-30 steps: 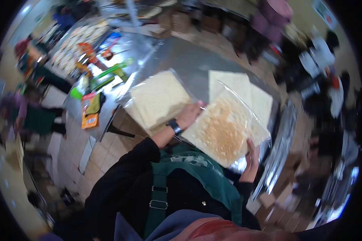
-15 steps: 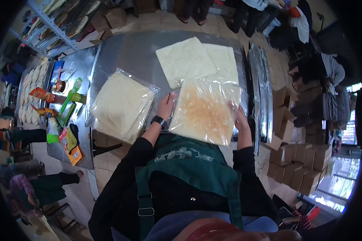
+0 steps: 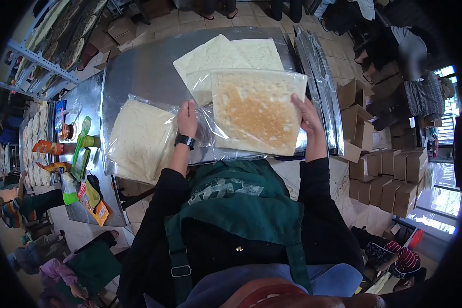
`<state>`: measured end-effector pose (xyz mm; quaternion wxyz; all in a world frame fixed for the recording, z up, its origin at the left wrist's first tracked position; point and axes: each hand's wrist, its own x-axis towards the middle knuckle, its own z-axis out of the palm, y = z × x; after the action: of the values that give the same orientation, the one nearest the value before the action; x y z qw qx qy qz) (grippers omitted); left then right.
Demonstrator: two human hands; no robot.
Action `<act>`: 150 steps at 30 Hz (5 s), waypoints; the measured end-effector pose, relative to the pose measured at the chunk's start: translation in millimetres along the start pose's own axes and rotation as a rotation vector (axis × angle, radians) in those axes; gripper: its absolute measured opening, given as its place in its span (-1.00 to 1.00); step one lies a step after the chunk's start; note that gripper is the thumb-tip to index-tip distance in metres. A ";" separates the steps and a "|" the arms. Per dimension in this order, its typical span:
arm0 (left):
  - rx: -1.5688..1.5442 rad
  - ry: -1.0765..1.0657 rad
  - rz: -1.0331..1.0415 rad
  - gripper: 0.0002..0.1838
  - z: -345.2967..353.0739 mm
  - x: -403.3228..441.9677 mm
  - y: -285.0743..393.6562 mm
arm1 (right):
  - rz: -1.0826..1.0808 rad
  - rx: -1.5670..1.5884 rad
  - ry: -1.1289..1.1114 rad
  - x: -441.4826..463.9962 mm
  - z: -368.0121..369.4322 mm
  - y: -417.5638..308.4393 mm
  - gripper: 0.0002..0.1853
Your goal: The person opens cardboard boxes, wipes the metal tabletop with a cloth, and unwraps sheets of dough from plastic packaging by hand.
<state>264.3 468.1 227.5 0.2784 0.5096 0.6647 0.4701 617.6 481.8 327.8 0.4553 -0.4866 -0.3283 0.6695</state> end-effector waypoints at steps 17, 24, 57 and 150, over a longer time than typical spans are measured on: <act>0.440 -0.186 -0.092 -0.65 -7.3 -41.4 -59.5 | -0.367 -0.486 0.277 -30.9 -62.9 -125.5 -0.66; 0.403 -0.177 -0.105 -0.63 5.0 -48.9 -19.7 | -1.093 -0.952 0.334 15.1 40.8 -143.5 -0.54; 0.204 0.663 -0.651 -0.19 -231.8 -132.1 -90.6 | -0.656 -1.741 -0.174 -13.7 101.7 155.2 -0.34; -0.838 -0.390 -0.311 -0.29 -196.0 -30.3 108.6 | -0.206 -0.103 -0.083 -7.0 108.0 4.9 -0.64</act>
<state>152.9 377.0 401.9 0.6460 0.3269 0.4220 0.5456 514.3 473.8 359.6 0.4821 -0.4450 -0.4287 0.6211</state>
